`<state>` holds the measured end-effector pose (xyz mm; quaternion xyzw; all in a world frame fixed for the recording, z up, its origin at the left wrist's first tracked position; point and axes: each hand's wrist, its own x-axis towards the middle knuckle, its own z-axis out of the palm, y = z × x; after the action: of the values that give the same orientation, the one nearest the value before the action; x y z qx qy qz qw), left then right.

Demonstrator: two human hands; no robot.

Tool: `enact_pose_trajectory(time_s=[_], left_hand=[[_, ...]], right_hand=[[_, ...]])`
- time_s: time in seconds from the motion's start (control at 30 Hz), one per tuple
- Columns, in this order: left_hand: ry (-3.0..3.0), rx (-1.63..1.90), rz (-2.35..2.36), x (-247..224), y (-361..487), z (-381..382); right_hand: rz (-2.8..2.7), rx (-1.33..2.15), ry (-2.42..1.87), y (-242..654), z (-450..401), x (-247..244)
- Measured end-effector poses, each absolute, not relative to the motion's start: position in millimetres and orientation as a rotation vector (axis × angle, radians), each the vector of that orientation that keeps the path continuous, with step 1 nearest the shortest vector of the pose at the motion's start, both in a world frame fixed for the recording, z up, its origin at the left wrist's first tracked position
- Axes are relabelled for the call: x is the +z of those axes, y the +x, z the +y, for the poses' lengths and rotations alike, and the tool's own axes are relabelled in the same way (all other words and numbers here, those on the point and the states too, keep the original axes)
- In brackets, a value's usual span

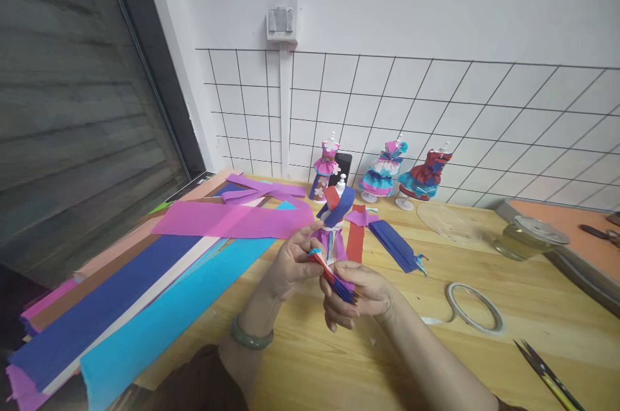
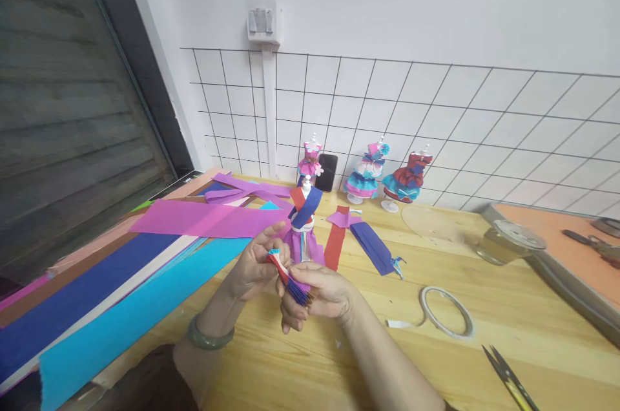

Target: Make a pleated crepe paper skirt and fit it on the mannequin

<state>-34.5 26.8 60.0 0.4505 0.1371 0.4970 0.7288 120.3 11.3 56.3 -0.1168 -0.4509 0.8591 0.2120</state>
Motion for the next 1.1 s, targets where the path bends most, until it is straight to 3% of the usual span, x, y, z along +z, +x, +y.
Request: enact_pose_trajectory(time_s=[0.47,0.83,1.1], left_hand=[[0.942,1.183,0.238,60.2,-33.2,29.0],[0.800,1.210,0.126,57.3,-34.8,34.5],[0.780,1.167,0.106,51.6,-30.1,35.7]], right_hand=[[-1.044,2.466,-0.249,114.8,12.5,56.8],[-1.029,2.483,-0.452,116.2,-3.0,52.6],[-0.867,2.286,-0.462,115.9,-23.1,52.0]])
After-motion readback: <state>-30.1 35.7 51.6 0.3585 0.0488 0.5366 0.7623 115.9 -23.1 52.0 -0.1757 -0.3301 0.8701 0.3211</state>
